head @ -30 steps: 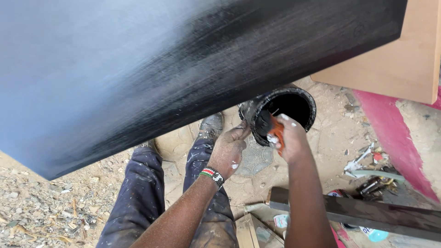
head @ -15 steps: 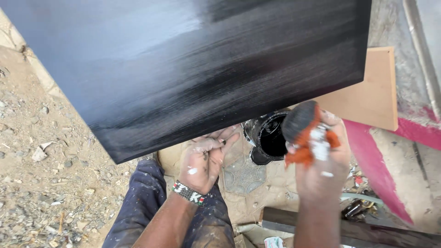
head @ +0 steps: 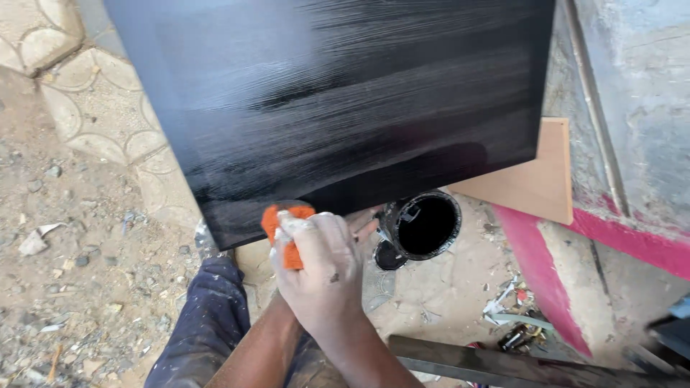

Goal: The person paints a rectangular wooden board with black paint using a cloth. They repeatedly dip the cloth into a paint can and apply the paint to the board's surface and edges. The person flips the board over to paint the other side.

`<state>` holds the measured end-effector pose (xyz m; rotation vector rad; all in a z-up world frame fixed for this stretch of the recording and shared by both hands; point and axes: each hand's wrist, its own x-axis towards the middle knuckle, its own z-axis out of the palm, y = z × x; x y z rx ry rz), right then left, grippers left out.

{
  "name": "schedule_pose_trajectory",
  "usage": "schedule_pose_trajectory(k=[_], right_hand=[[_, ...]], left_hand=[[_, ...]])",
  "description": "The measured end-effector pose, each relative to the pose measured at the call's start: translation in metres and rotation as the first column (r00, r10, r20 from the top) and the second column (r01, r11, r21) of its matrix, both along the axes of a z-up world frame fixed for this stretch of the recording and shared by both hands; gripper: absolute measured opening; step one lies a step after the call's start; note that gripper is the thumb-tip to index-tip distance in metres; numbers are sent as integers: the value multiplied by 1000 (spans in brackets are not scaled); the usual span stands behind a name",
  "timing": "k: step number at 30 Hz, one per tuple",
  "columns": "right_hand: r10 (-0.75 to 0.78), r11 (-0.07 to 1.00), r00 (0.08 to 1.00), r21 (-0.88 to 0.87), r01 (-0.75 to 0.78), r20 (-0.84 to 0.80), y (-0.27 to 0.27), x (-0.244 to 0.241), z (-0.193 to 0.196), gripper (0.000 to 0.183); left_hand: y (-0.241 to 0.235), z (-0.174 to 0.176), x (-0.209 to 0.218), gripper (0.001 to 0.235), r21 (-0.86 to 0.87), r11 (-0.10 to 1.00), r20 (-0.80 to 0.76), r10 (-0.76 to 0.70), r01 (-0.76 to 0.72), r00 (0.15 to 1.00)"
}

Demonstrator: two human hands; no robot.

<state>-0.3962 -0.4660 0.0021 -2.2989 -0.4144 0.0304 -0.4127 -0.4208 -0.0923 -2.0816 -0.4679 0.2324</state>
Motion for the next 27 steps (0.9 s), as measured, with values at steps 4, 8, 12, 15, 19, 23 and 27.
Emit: schedule_pose_trajectory(k=[4,8,12,15,19,23,27], right_hand=[[128,986,991,-116,-123,33,-49,74,-4,21],[-191,981,981,35,192,-22,-205,258,-29,16],[-228,973,972,18,229,-54,-234,288,-19,18],[-206,974,970,70,217,-130,-175,208,-29,18],[-104,979,969,-147,140,225,6,23,-34,10],[473,881,879,49,-470,-63,118,-93,34,21],[488,868,873,-96,-488,-23,85,-59,31,12]], left_hand=[[-24,-75,-59,9,500,29,-865,-26,866,500],[-4,-23,-51,29,350,-271,-887,212,897,410],[-1,0,-60,26,127,-217,-942,278,968,186],[7,14,-67,37,173,-61,-968,176,983,181],[30,26,-65,44,223,-307,-945,164,925,282],[36,-13,-93,44,180,-415,-916,260,892,306],[7,-56,-107,30,103,-420,-913,320,902,254]])
